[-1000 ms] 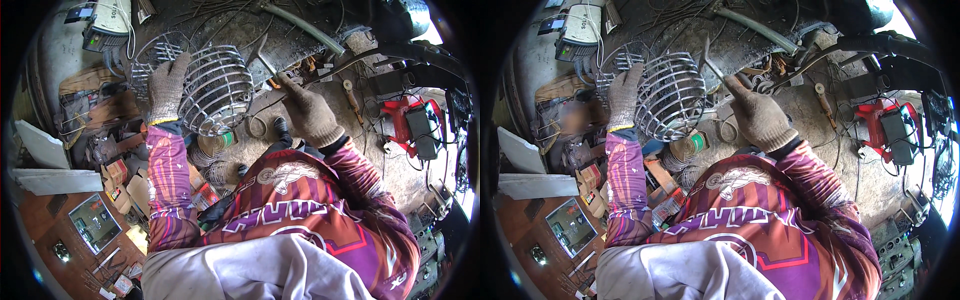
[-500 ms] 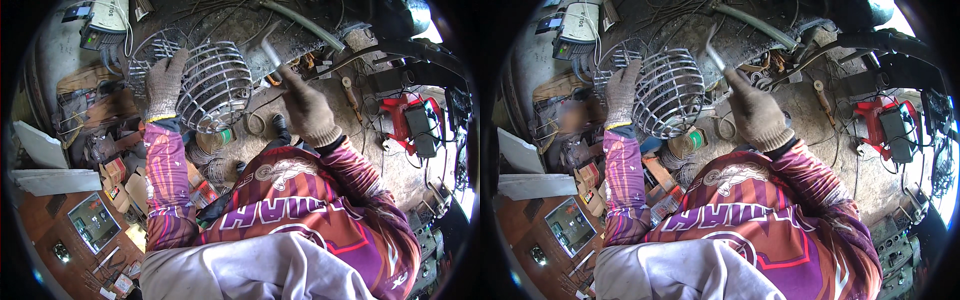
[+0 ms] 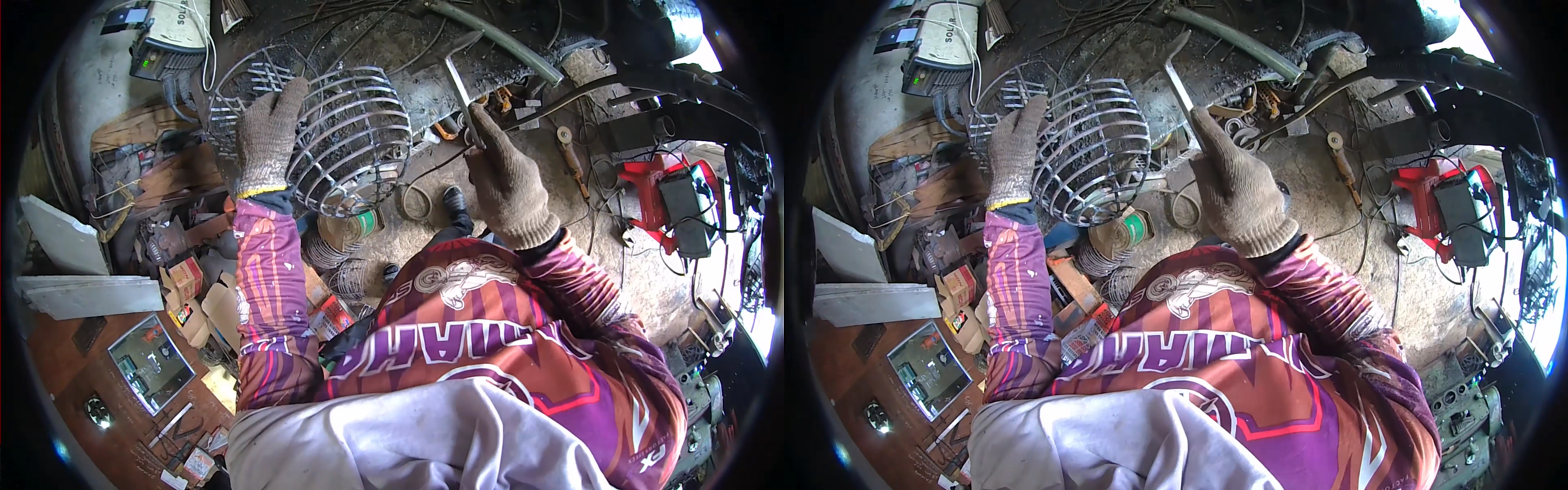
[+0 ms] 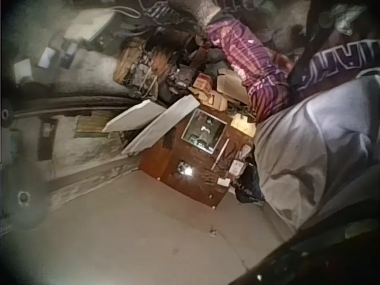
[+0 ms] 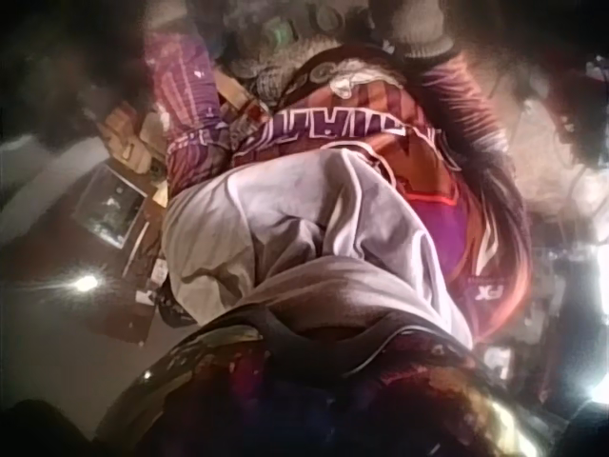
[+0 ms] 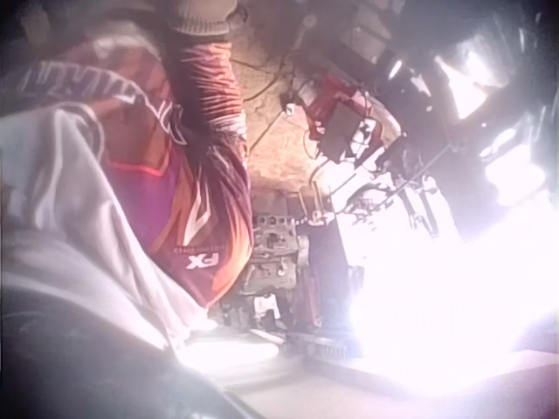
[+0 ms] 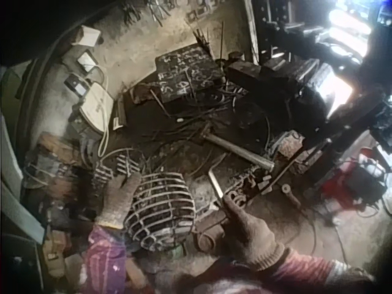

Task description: The person positions and welds a wire cage frame onto a metal base using a welding torch.

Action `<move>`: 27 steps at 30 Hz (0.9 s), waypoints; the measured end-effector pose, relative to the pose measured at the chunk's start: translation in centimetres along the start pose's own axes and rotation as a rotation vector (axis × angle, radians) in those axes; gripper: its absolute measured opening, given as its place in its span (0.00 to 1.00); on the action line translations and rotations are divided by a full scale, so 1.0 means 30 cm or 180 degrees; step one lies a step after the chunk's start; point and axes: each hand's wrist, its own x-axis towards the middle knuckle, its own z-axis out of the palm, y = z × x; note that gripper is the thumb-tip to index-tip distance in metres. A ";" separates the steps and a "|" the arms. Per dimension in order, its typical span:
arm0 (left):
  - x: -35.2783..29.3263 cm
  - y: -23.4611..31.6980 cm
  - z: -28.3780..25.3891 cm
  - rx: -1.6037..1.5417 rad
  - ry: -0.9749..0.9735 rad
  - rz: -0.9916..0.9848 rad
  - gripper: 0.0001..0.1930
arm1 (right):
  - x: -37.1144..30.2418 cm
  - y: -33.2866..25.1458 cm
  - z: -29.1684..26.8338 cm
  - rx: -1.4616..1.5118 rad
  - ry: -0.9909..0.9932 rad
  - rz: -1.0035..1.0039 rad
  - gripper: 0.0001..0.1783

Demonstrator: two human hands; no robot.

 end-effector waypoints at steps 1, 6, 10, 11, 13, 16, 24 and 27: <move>0.008 -0.011 0.003 0.0043 0.0007 -0.0008 0.34 | -0.002 0.015 0.022 -0.0001 -0.0052 0.0023 0.29; 0.009 -0.036 0.001 -0.0026 0.0012 0.0066 0.35 | 0.004 0.037 -0.003 0.0212 -0.0140 -0.0082 0.28; 0.011 -0.044 0.005 -0.0367 -0.0042 0.0032 0.32 | 0.101 -0.007 -0.069 0.0372 0.0224 -0.0251 0.28; -0.002 -0.037 -0.009 -0.0494 -0.0100 -0.0046 0.30 | 0.150 -0.026 -0.104 0.0150 0.0014 -0.0048 0.28; -0.031 -0.045 -0.036 -0.1018 -0.0219 -0.0247 0.25 | 0.269 -0.008 -0.105 -0.0226 0.0025 -0.0511 0.27; -0.076 -0.104 -0.097 -0.1611 0.0057 -0.0239 0.22 | 0.466 -0.054 -0.099 -0.0434 -0.0494 -0.0298 0.27; -0.145 -0.156 -0.263 -0.2942 0.0303 -0.0091 0.18 | 0.758 -0.086 0.031 -0.1927 -0.0753 -0.0315 0.25; -0.193 -0.102 -0.256 -0.3108 0.0734 -0.0095 0.18 | 0.685 -0.119 0.019 -0.2699 -0.0496 -0.0422 0.22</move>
